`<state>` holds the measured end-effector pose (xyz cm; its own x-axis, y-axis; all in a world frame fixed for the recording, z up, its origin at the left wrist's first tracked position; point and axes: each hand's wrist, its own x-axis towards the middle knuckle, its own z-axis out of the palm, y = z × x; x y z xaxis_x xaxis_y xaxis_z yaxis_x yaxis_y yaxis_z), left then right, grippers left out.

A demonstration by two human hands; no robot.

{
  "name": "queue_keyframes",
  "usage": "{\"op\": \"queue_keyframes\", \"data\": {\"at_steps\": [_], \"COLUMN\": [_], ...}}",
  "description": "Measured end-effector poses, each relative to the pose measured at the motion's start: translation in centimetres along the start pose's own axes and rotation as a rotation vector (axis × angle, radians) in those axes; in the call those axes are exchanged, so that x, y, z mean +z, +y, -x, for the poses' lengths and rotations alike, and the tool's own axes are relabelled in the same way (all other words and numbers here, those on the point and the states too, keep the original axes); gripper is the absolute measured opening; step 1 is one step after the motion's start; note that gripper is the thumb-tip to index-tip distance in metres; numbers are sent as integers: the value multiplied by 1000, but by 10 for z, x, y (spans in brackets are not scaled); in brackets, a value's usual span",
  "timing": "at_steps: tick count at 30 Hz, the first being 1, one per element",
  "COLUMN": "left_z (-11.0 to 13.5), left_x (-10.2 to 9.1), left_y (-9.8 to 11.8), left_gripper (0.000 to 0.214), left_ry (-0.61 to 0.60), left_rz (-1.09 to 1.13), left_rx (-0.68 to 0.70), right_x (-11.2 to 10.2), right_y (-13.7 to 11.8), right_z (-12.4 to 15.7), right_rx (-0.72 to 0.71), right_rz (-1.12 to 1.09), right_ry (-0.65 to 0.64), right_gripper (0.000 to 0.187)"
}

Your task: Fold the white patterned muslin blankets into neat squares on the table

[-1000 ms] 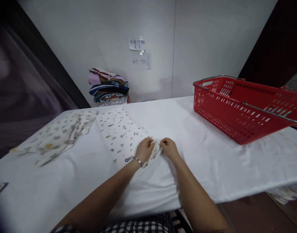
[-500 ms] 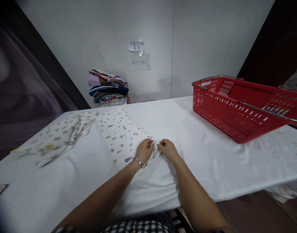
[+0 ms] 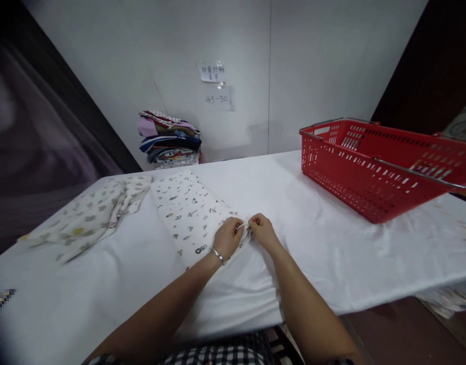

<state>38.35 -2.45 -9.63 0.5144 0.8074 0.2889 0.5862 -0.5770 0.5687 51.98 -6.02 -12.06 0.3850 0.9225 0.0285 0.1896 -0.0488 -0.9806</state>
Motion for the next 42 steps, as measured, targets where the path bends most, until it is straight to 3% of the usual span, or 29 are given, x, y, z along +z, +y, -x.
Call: {"op": "queue_keyframes", "data": {"at_steps": [5,10,22,26,33,42], "left_z": [1,2,7,8,8,10], "left_x": [-3,-6,-9,-9,-6,-10], "left_y": [3,6,3,2,0,6], "left_gripper": [10,13,21,23,20,21], "left_ry": [37,-30,-11,31,-55,-21], "left_rz": [-13,-67,-93,-38,41,94], "left_rx": [17,130,277,283,241,217], "right_x": [1,0,1,2,2,0], "right_y": [-4,-7,-13,-11,-10,-17], "right_z": [2,5,9,10,10,12], "right_rx": [54,63,106,116,121,129], "right_rz": [-167,-280,-296,-307,-325,-368], "right_ry": [-54,-69,-125,-164,-172,-135], "right_gripper": [22,24,26,26,29,31]}}
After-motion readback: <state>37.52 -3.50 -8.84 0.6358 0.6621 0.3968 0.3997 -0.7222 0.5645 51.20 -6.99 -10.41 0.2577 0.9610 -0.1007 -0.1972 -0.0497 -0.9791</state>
